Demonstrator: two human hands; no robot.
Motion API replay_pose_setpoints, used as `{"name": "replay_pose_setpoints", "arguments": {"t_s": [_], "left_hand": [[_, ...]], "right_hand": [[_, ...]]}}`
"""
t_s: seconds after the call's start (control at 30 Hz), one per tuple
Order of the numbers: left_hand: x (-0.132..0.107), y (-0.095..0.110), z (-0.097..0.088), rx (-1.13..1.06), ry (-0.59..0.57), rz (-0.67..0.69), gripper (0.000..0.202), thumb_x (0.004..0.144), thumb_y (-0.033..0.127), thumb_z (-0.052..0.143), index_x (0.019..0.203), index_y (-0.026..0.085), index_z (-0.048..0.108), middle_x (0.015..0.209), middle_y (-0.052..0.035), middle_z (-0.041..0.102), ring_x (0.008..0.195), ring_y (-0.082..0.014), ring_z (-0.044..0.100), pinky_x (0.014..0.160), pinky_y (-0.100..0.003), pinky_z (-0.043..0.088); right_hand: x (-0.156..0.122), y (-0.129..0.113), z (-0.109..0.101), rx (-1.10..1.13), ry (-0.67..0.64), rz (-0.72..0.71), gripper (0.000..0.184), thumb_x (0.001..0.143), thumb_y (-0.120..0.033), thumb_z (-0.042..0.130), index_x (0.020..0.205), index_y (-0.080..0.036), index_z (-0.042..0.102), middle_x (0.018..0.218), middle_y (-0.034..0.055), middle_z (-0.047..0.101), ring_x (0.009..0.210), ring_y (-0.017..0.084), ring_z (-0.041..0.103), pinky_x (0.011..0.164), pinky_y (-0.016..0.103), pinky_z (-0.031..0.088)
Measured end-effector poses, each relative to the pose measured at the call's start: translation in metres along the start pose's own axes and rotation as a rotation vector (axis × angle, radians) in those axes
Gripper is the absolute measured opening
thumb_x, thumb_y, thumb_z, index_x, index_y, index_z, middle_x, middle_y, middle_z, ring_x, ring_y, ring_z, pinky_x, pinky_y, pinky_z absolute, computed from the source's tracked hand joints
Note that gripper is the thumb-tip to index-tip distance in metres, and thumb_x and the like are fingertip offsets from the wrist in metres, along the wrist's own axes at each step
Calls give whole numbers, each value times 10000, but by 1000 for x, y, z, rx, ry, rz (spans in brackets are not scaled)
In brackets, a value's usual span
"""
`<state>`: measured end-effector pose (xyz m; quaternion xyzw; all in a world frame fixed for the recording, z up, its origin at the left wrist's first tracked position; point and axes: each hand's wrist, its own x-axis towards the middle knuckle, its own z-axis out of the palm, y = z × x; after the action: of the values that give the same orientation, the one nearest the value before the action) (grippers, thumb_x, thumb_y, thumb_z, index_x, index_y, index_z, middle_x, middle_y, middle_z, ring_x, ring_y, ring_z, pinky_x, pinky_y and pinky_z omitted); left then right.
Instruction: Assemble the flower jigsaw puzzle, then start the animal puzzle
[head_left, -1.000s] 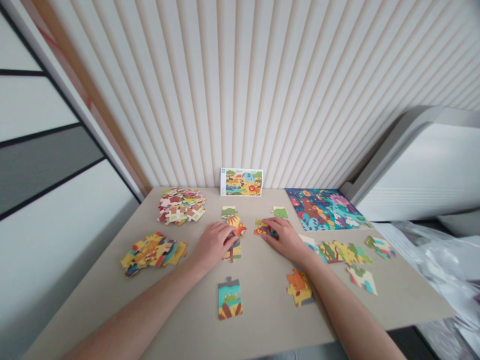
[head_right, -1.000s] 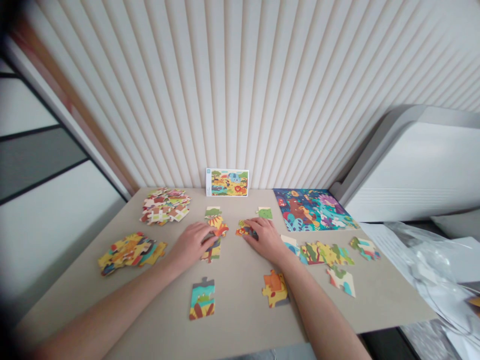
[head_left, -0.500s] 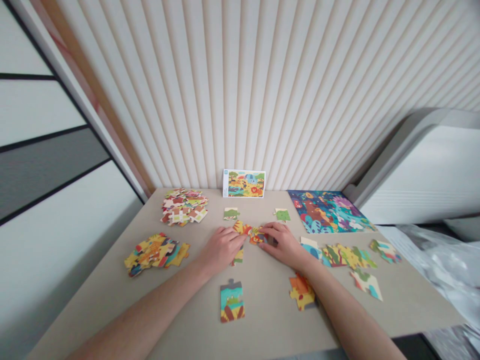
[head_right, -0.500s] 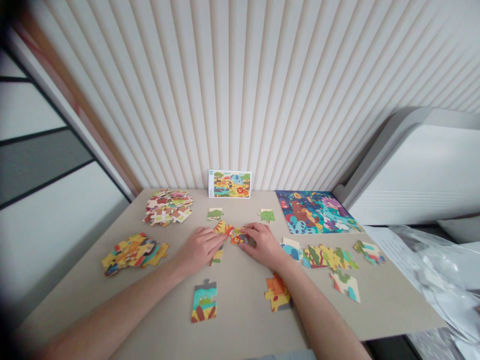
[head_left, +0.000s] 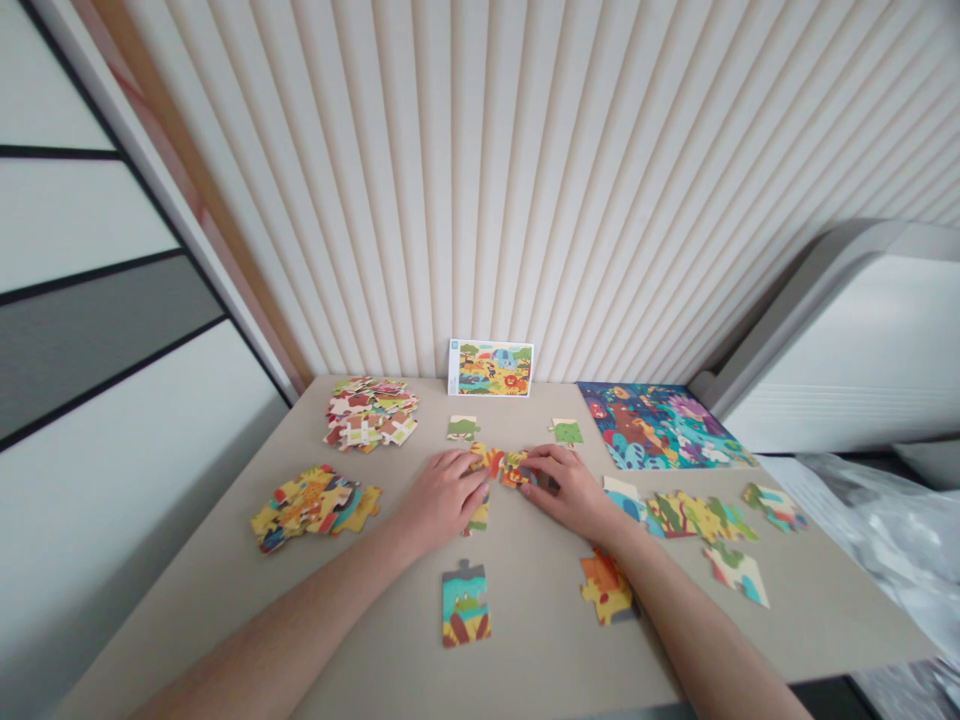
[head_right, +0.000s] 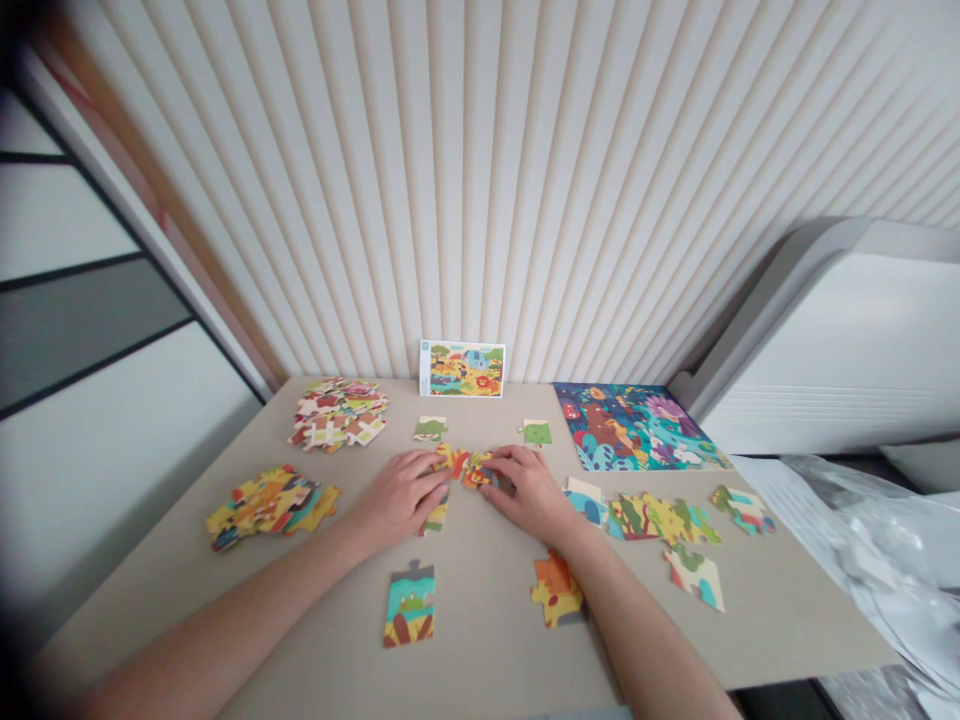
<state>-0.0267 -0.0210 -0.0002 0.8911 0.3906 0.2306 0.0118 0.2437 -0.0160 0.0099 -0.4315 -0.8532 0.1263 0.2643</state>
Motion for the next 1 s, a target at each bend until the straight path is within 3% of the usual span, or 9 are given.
{"name": "replay_pose_setpoints", "arguments": {"t_s": [0.17,0.57,0.87,1.0], "left_hand": [[0,0,-1,10,-17,36,315,1011,282,509,1290,240,648,1261,-87,638,1206,-270,556,1037,-471,472],[1,1,-1,-54,-31,47,285,995,240,528,1250,224,654,1247,-81,651,1220,-254,561,1079,-454,459],[2,-1,-2,-121,-55,102,327,998,190,485,1289,228,629,1272,-80,638,1250,-222,566,1104,-403,468],[2,-2,-1,-113,-62,122,343,993,150,467,1290,227,619,1314,-67,632,1312,-212,531,1173,-428,398]], "right_hand": [[0,2,3,-59,-21,-17,335,937,-321,655,1270,-297,677,1281,94,624,1238,254,574,1085,454,430],[2,6,0,-88,-17,6,293,971,-290,584,1242,-306,695,1361,85,603,1277,250,556,1128,485,376],[1,21,-9,23,44,12,306,979,-318,567,1252,-262,692,1281,106,653,1202,249,609,1075,458,461],[3,22,-9,90,40,15,310,1009,-314,514,1259,-256,688,1295,103,643,1200,239,617,1073,440,480]]}}
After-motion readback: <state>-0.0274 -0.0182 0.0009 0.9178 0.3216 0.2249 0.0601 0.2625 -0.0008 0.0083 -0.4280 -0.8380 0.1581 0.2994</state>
